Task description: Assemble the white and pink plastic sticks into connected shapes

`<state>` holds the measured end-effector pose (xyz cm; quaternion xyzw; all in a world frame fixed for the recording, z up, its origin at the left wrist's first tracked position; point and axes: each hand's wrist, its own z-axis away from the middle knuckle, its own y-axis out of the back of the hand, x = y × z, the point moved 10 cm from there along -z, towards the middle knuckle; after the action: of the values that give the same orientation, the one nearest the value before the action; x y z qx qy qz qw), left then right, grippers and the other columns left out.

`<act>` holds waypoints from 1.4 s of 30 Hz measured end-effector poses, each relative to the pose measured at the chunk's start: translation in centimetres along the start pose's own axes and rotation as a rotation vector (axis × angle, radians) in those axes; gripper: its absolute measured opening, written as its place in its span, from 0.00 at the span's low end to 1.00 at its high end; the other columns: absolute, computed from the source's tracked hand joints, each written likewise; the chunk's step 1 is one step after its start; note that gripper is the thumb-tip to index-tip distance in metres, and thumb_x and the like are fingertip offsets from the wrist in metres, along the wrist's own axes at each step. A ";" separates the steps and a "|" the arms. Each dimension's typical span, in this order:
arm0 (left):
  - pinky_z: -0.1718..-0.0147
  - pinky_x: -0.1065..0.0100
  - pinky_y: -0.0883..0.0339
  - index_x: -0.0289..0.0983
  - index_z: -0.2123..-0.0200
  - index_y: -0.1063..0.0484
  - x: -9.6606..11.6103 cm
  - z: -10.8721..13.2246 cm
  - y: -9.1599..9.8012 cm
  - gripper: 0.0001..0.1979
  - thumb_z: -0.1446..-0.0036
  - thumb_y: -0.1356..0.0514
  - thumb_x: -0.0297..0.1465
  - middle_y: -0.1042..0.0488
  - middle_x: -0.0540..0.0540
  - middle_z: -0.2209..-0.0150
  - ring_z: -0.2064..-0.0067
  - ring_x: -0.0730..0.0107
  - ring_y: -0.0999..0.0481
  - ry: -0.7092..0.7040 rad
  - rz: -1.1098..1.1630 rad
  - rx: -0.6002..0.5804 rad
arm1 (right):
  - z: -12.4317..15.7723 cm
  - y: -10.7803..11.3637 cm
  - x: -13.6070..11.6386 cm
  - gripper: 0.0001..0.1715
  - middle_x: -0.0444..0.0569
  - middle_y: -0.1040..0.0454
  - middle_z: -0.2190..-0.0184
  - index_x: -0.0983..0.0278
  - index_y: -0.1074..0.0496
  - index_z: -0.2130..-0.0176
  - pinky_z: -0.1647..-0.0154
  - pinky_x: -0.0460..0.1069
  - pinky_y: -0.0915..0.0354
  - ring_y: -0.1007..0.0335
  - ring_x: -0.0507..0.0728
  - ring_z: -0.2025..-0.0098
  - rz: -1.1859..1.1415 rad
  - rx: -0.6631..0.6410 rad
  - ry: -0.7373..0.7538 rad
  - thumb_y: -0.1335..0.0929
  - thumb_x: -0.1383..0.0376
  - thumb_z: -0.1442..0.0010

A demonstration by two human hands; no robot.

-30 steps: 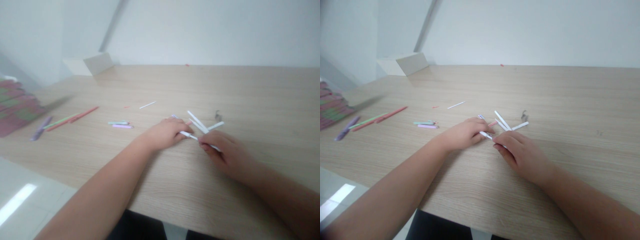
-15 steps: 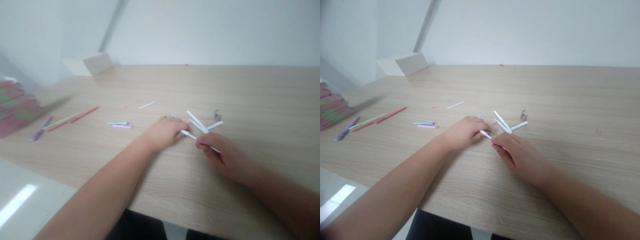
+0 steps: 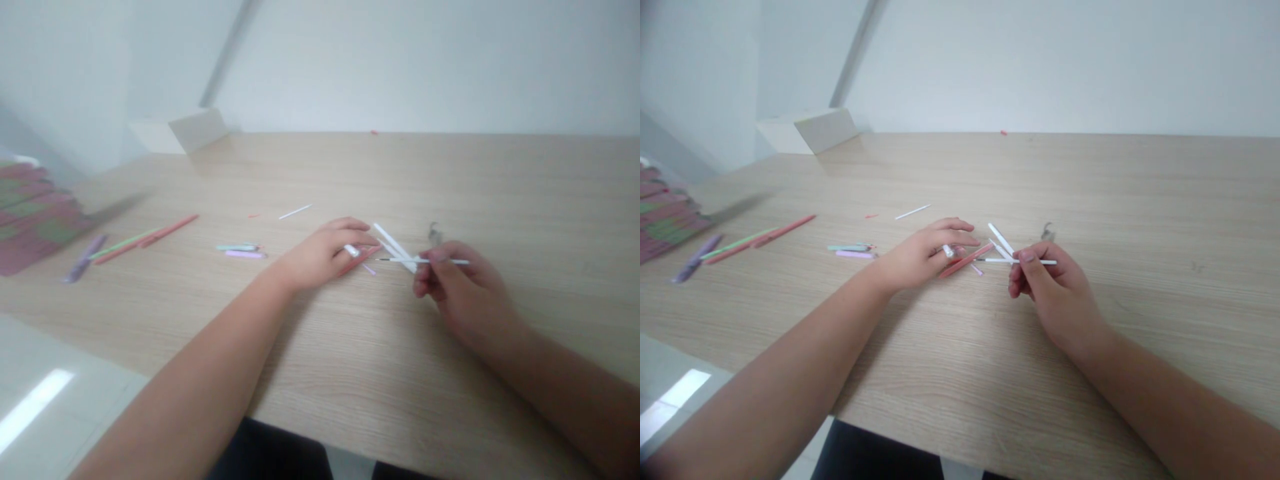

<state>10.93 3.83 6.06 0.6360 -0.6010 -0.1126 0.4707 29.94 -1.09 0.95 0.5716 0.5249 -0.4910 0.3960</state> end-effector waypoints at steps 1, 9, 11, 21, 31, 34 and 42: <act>0.36 0.52 0.34 0.39 0.45 0.21 0.1 0.0 -0.2 0.16 0.29 0.46 0.33 0.25 0.36 0.40 0.37 0.59 0.27 0.003 0.026 -0.005 | -0.1 0.0 0.2 0.13 0.41 0.26 0.73 0.57 0.26 0.63 0.74 0.48 0.29 0.28 0.52 0.75 0.001 -0.004 -0.007 0.27 0.52 0.34; 0.33 0.53 0.37 0.42 0.43 0.22 0.7 -0.1 -1.2 0.16 0.28 0.44 0.35 0.23 0.39 0.41 0.36 0.62 0.27 -0.004 0.210 -0.041 | 0.1 -0.6 0.2 0.15 0.41 0.25 0.74 0.58 0.27 0.65 0.74 0.47 0.29 0.28 0.51 0.75 0.026 -0.034 -0.030 0.27 0.51 0.35; 0.33 0.53 0.36 0.43 0.42 0.22 0.7 -0.2 -1.4 0.16 0.28 0.45 0.35 0.23 0.40 0.40 0.35 0.62 0.28 0.031 0.222 -0.066 | 0.0 -0.6 0.1 0.15 0.41 0.25 0.75 0.58 0.27 0.65 0.74 0.47 0.29 0.28 0.52 0.75 0.032 -0.039 -0.029 0.27 0.51 0.35; 0.33 0.54 0.36 0.42 0.42 0.23 1.1 -0.2 -1.6 0.16 0.28 0.45 0.34 0.24 0.39 0.39 0.35 0.62 0.29 0.059 0.233 -0.100 | 0.2 -0.8 -0.1 0.17 0.41 0.25 0.75 0.58 0.28 0.67 0.73 0.48 0.29 0.28 0.52 0.75 0.103 -0.083 -0.005 0.28 0.50 0.33; 0.42 0.53 0.33 0.39 0.44 0.23 -0.3 -0.1 -0.8 0.21 0.27 0.49 0.41 0.21 0.40 0.48 0.46 0.57 0.23 0.229 -0.102 -0.156 | 0.1 -0.8 -0.1 0.17 0.42 0.25 0.75 0.58 0.28 0.67 0.74 0.48 0.28 0.27 0.53 0.76 0.107 -0.074 -0.013 0.28 0.50 0.33; 0.39 0.46 0.37 0.41 0.39 0.28 -1.2 0.6 0.0 0.23 0.29 0.49 0.45 0.23 0.39 0.44 0.41 0.50 0.26 0.355 -0.250 -0.169 | 0.1 -0.6 0.1 0.17 0.42 0.25 0.75 0.58 0.27 0.67 0.74 0.48 0.28 0.27 0.53 0.75 0.112 -0.073 -0.022 0.28 0.50 0.34; 0.39 0.50 0.35 0.35 0.38 0.33 -1.7 0.9 -0.5 0.22 0.28 0.55 0.35 0.25 0.35 0.41 0.40 0.52 0.27 0.359 -0.264 -0.196 | -0.1 -0.4 0.3 0.15 0.42 0.25 0.75 0.57 0.27 0.67 0.74 0.49 0.27 0.27 0.54 0.75 0.076 -0.068 -0.020 0.27 0.51 0.35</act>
<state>10.15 4.82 4.51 0.6702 -0.4057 -0.1161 0.6105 29.54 -0.90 0.73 0.5723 0.5153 -0.4632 0.4386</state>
